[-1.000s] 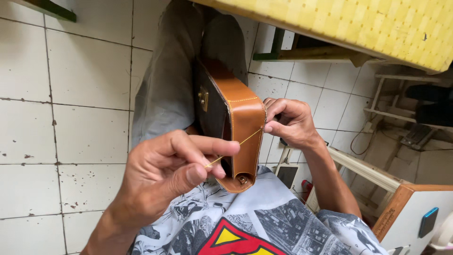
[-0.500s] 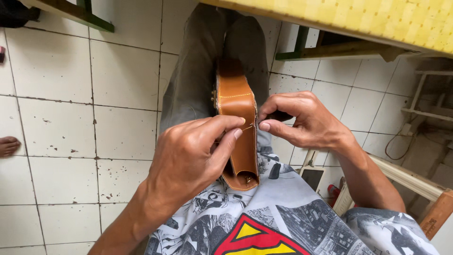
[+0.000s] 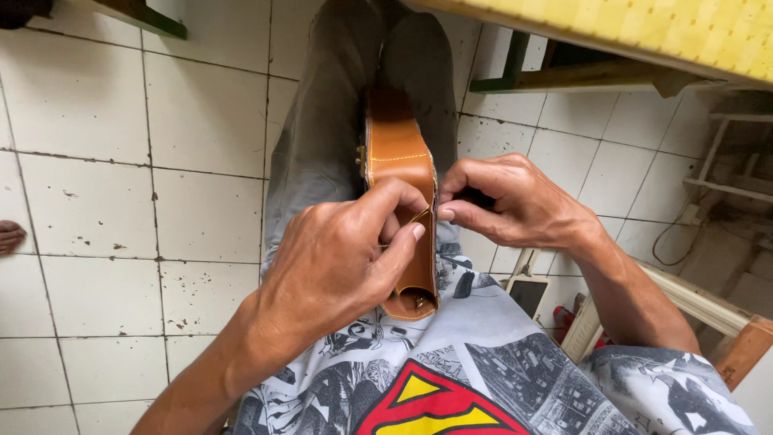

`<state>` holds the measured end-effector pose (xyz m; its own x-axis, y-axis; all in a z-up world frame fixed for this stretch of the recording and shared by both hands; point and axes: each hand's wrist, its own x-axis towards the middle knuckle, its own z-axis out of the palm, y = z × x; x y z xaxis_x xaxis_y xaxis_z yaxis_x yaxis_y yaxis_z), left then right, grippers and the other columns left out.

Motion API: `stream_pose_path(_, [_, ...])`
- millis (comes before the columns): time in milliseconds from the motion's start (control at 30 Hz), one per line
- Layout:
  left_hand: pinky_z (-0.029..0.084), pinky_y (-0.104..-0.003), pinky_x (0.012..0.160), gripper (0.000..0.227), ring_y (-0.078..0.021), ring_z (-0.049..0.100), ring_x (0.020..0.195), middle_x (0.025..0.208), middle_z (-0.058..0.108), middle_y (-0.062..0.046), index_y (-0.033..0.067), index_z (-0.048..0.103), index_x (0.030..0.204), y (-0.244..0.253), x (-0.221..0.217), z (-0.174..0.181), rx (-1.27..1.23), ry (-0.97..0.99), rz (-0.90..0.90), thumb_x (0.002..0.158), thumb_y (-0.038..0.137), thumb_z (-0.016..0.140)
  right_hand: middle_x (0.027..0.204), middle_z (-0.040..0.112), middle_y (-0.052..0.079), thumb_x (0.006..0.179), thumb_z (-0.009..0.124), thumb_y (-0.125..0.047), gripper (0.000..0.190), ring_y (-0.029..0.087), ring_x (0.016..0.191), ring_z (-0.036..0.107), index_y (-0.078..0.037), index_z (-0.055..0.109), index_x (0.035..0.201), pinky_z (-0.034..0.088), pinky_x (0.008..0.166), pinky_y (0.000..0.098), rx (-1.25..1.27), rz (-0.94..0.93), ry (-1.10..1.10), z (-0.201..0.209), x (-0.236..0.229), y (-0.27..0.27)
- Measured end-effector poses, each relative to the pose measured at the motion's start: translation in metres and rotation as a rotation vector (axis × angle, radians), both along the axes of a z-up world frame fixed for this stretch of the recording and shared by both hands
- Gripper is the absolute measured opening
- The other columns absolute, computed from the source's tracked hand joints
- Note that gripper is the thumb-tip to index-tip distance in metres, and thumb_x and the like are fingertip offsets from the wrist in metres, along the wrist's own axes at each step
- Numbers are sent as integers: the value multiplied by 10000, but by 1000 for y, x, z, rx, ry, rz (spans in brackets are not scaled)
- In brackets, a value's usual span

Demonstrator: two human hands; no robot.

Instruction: The person is hand-stitching a brown leather wallet using a needle and yellow thread. They repeatedly push the needle through pre-punched holes along the edge of the wallet and pull the thread tight to secure the seam.

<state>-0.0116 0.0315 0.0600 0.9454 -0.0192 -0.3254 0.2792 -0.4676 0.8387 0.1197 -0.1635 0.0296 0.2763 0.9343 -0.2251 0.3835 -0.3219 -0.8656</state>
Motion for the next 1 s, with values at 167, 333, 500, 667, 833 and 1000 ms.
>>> stream_pose_path(167, [441,-450,499,168,-275,627,556,628,657,41,198,603,1042,3,12,1,-17,-8,-68,874,213,601,761,604,41,944,604,-188,174,175,567,504,-20,571,913,417,532,291,92,-68,-92,-12,-3,-18])
stream_pose_path(333, [433,-569,559,175,-432,623,668,694,712,-90,195,671,1010,-2,38,0,65,51,-178,878,225,560,766,565,96,973,565,-144,181,207,591,475,28,533,928,401,570,318,164,-128,-144,-22,-5,-40])
stream_pose_path(500, [454,-590,518,153,-473,611,662,671,648,-145,155,644,758,-18,57,-1,223,24,-290,833,165,511,707,478,79,998,543,-147,176,194,573,370,17,495,952,323,567,323,196,-289,-142,-41,-10,-64])
stream_pose_path(667, [436,-590,475,111,-524,569,594,650,613,-155,135,570,696,-28,58,-9,257,-30,-250,777,176,506,678,410,65,1005,544,-177,224,191,590,329,10,471,905,288,569,331,280,-384,-181,-56,-15,-69])
stream_pose_path(833, [440,-604,465,35,-541,586,614,684,652,-129,162,588,781,-29,60,-6,215,-95,-187,790,175,556,718,518,75,1006,554,-268,296,163,595,429,15,507,934,365,562,315,326,-472,-208,-66,-23,-67])
stream_pose_path(1000, [467,-611,490,192,-538,611,657,702,673,-157,241,701,854,-29,62,-7,196,-87,-181,735,155,578,668,508,41,1015,539,-330,361,131,554,410,1,537,871,335,524,296,309,-559,-232,-73,-28,-65])
